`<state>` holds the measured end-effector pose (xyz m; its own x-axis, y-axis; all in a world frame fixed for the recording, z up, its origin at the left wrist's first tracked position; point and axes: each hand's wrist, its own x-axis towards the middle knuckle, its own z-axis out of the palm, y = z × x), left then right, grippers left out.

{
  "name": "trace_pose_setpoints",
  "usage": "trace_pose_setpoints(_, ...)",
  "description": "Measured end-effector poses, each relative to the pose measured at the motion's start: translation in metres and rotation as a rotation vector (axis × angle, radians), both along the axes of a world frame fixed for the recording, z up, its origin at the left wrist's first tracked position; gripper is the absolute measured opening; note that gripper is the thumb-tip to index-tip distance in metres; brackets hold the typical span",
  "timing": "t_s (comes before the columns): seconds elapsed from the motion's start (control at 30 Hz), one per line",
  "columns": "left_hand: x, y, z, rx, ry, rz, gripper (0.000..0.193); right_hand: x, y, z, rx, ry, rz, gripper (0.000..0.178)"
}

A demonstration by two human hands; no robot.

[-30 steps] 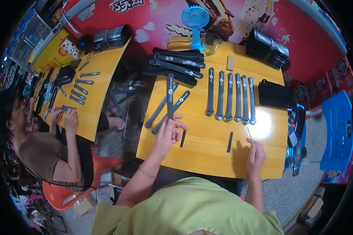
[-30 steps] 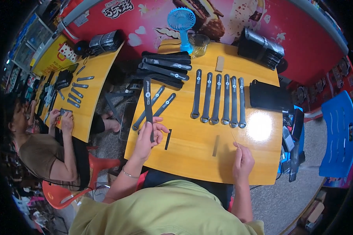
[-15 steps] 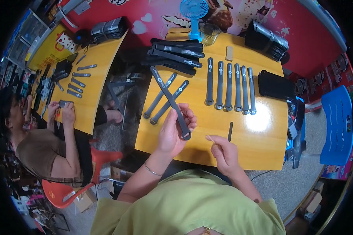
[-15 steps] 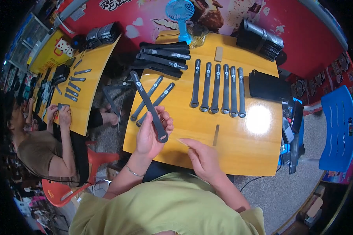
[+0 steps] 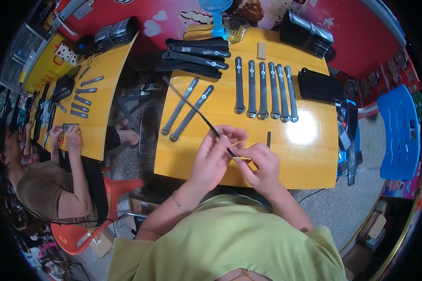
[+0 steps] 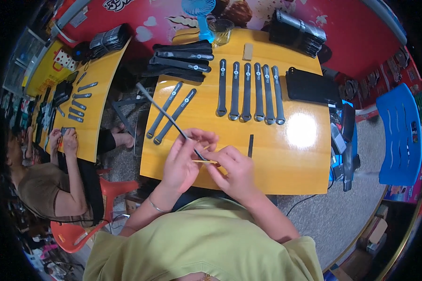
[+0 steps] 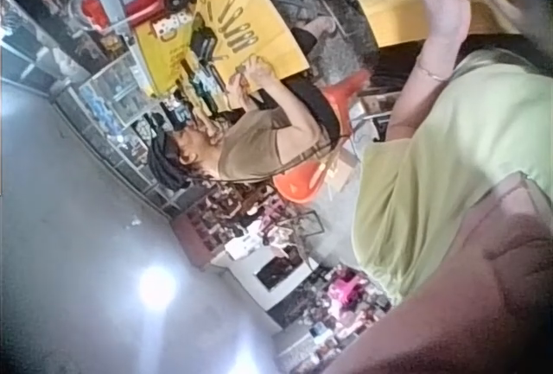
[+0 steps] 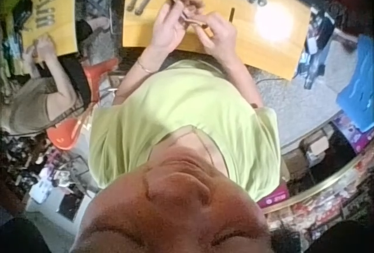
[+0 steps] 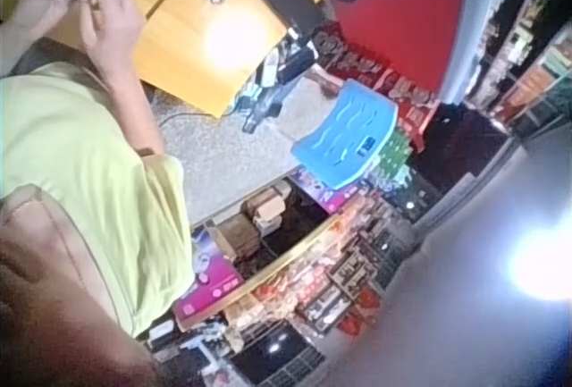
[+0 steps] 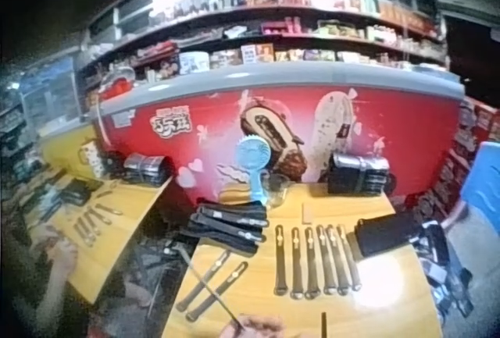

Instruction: Assembling leather straps by inserting and securing metal hardware into pre-punched holes.

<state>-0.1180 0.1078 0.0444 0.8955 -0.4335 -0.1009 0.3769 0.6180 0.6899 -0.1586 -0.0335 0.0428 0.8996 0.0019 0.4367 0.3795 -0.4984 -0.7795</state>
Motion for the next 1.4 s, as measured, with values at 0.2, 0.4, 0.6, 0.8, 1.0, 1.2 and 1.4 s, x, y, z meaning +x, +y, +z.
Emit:
trace_pose_setpoints(0.2, -0.010, 0.004, -0.010, 0.248, 0.001, -0.039, 0.017, -0.005, -0.011, 0.006, -0.127, -0.003, -0.031, 0.020)
trace_pose_setpoints(0.4, -0.009, 0.001, -0.008, 0.139, 0.062, 0.029, 0.015, -0.014, -0.019, 0.012, -0.049, 0.041, -0.029, 0.032)
trace_pose_setpoints(0.6, -0.007, 0.002, -0.013, 0.122, 0.018, 0.101, 0.011, -0.022, -0.018, 0.008, -0.093, 0.041, -0.031, 0.048)
trace_pose_setpoints(0.8, -0.009, -0.001, -0.009, 0.160, -0.011, 0.156, 0.009, -0.024, -0.018, 0.011, -0.214, 0.077, -0.021, 0.055)
trace_pose_setpoints(1.0, -0.008, -0.003, -0.007, 0.201, -0.079, 0.183, 0.008, -0.023, -0.017, 0.010, -0.270, 0.088, -0.046, 0.056)
trace_pose_setpoints(1.2, -0.008, -0.004, -0.008, 0.245, -0.132, 0.199, 0.007, -0.023, -0.017, 0.010, -0.359, 0.070, -0.101, 0.054)
trace_pose_setpoints(1.4, -0.008, -0.003, -0.014, 0.376, -0.273, 0.231, 0.007, -0.023, -0.016, 0.015, -0.461, 0.017, -0.163, 0.050)
